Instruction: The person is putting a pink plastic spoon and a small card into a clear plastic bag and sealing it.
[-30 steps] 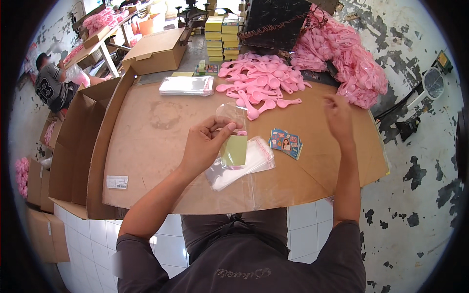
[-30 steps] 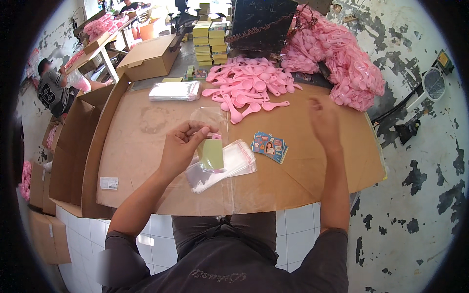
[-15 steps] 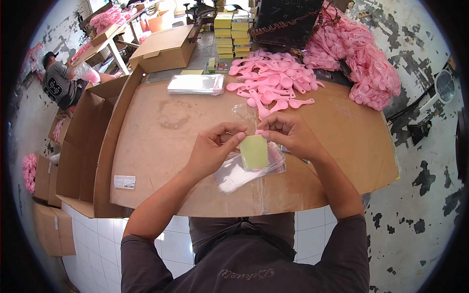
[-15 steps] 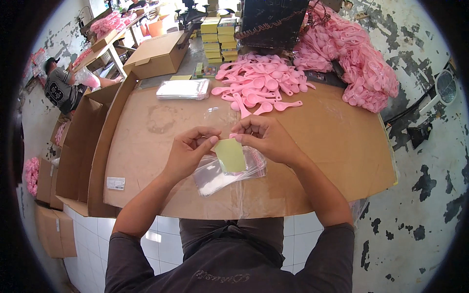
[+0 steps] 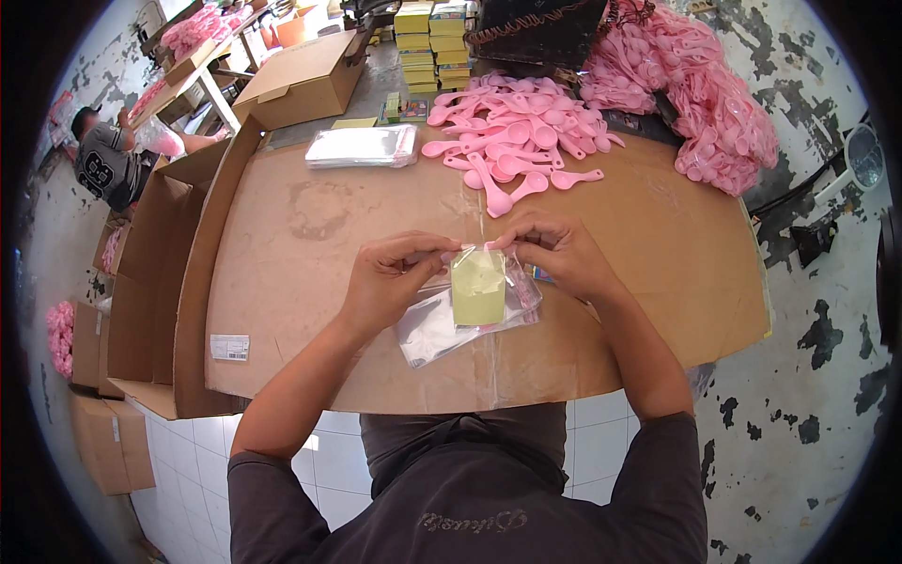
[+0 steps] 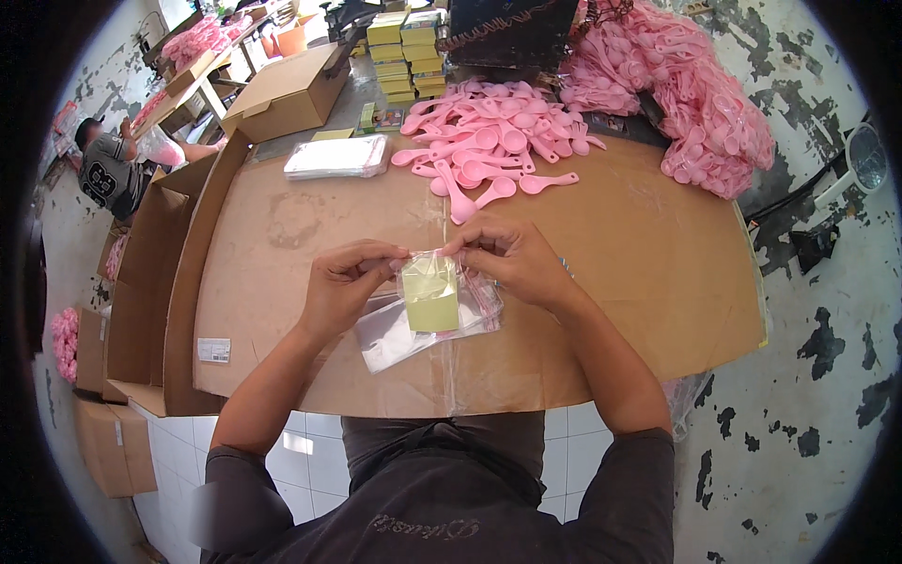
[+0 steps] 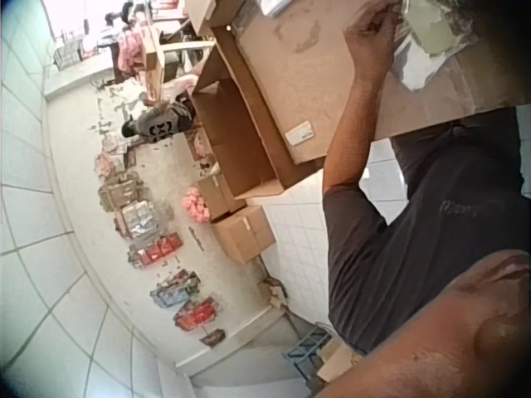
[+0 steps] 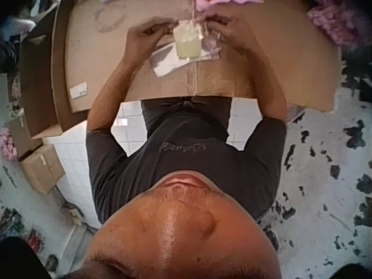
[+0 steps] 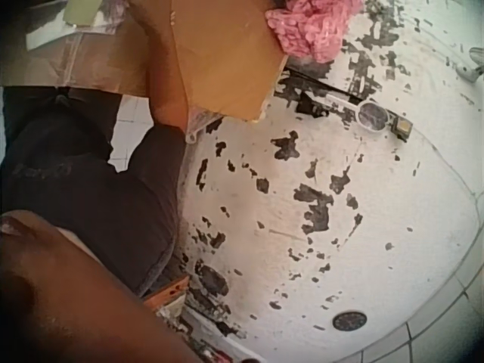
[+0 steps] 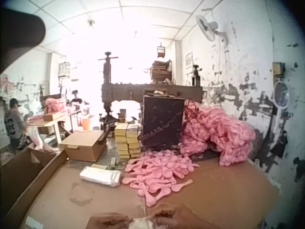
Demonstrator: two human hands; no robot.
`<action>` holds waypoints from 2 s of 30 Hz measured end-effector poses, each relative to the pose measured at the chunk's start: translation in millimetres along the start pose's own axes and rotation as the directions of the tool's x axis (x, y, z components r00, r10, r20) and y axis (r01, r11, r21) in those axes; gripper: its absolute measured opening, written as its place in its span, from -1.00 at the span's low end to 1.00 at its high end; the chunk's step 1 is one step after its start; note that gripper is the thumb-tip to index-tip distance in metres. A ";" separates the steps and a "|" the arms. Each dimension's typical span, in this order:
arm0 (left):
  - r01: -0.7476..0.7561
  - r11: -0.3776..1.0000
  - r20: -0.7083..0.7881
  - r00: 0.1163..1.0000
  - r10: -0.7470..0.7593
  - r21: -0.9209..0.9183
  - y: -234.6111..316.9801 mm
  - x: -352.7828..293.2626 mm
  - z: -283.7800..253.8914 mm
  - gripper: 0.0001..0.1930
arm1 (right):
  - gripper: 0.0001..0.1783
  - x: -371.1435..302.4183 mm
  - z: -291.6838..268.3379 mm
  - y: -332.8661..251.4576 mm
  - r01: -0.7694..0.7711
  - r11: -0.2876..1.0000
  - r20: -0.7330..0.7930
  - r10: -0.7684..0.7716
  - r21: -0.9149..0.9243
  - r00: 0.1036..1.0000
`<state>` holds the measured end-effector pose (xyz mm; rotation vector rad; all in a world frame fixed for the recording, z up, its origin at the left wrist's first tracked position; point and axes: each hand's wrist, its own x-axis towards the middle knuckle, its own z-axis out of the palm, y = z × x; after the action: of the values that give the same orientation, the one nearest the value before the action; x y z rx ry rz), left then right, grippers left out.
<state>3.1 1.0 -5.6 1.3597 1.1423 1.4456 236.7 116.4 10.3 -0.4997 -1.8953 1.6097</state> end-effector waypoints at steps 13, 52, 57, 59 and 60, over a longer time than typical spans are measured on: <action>0.158 0.984 -0.052 0.985 -0.162 -0.080 -6.2 1.2 6.2 -0.82 | -0.89 -1.0 -1.5 4.9 0.030 0.999 0.029 -0.028 -0.045 0.999; -0.338 0.904 -0.666 0.741 0.083 -0.263 35.0 -67.4 -93.9 -0.49 | -0.60 -46.8 -91.4 -10.0 0.009 0.518 0.044 0.056 -0.855 0.997; 0.075 0.933 -0.136 0.990 -0.029 0.351 26.5 -36.3 -24.6 -0.61 | -0.68 -39.6 -87.9 -13.5 -0.164 0.609 -0.044 0.208 -0.776 0.977; -0.050 0.778 0.091 0.996 -0.009 0.627 25.6 -18.8 4.6 -0.61 | -0.72 -39.5 -89.5 -10.1 -0.242 0.709 -0.111 0.226 -0.662 0.968; -0.126 0.697 0.133 0.990 0.044 0.706 16.3 -12.1 17.4 -0.63 | -0.72 -40.0 -93.4 -5.6 -0.244 0.705 -0.118 0.224 -0.665 0.967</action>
<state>21.6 -13.4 7.3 2.0138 1.6868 0.9772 328.2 160.4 16.1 -1.0995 -2.4553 0.9706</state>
